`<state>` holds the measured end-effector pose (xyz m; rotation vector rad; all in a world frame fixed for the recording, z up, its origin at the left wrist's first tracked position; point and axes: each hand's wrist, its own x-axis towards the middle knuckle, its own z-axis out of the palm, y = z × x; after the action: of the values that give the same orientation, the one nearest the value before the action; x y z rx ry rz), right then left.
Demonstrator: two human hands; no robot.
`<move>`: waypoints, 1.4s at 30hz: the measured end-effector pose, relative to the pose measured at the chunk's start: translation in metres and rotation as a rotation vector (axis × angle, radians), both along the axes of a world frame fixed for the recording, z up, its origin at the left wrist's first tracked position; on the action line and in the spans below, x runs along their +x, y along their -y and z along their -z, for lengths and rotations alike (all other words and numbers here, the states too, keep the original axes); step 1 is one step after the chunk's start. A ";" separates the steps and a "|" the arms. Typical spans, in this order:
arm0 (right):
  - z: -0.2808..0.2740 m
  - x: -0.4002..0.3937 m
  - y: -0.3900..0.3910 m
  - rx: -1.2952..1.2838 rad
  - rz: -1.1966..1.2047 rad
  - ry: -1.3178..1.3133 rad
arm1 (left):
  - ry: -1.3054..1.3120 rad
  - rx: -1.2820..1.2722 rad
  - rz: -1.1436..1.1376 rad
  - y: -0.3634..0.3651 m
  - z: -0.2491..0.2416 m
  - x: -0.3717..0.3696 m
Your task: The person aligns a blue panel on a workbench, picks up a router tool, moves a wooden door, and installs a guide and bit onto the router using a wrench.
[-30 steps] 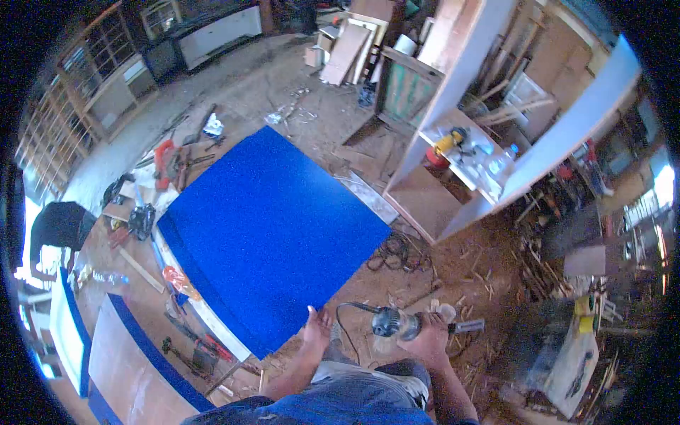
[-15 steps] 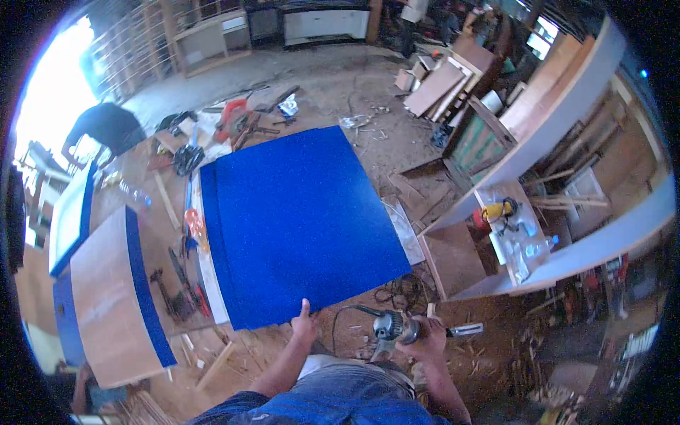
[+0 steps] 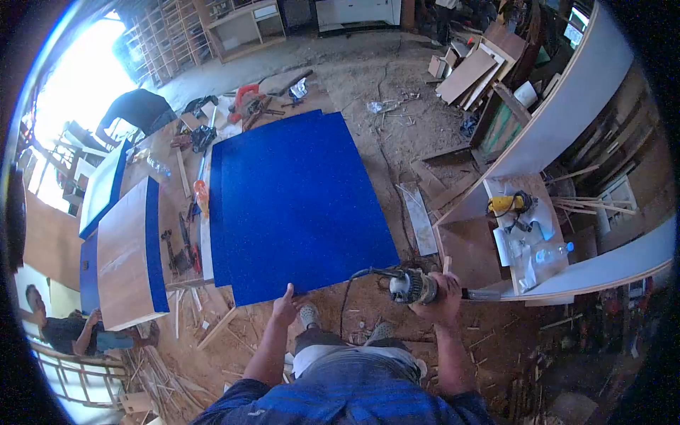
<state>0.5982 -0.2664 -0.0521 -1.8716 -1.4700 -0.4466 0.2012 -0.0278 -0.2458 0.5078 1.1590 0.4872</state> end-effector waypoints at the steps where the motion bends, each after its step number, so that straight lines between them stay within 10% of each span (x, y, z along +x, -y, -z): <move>1: -0.001 0.003 -0.003 0.006 0.004 0.013 | -0.015 -0.085 0.076 -0.003 -0.031 0.009; 4: -0.003 -0.003 -0.011 0.047 0.037 -0.026 | -0.179 0.319 0.661 0.014 -0.085 0.054; 8: 0.002 -0.008 -0.034 0.169 -0.035 -0.194 | 0.322 0.943 0.609 0.047 -0.236 0.141; 13: 0.001 -0.022 -0.066 0.336 -0.179 -0.342 | 0.753 0.734 0.835 0.005 -0.312 0.168; 15: 0.035 -0.028 -0.071 0.567 -0.301 -1.204 | 0.907 0.585 0.793 -0.016 -0.315 0.169; 17: 0.024 -0.039 -0.082 0.705 -0.253 -1.454 | 0.894 0.505 0.718 -0.036 -0.311 0.163; 19: -0.050 -0.051 -0.117 0.739 -0.068 -1.073 | 0.704 0.753 0.791 -0.054 -0.307 0.149; 33: -0.112 -0.047 -0.126 1.163 -0.534 -1.551 | 0.349 0.788 0.939 -0.071 -0.247 0.098; 42: -0.082 -0.023 -0.117 0.878 -0.427 -0.848 | 0.748 0.190 1.001 0.009 -0.302 0.154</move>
<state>0.5749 -0.1489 0.0294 -0.8223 -0.8202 -0.0302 0.3547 -0.0368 0.0567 0.8912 0.0629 -0.1092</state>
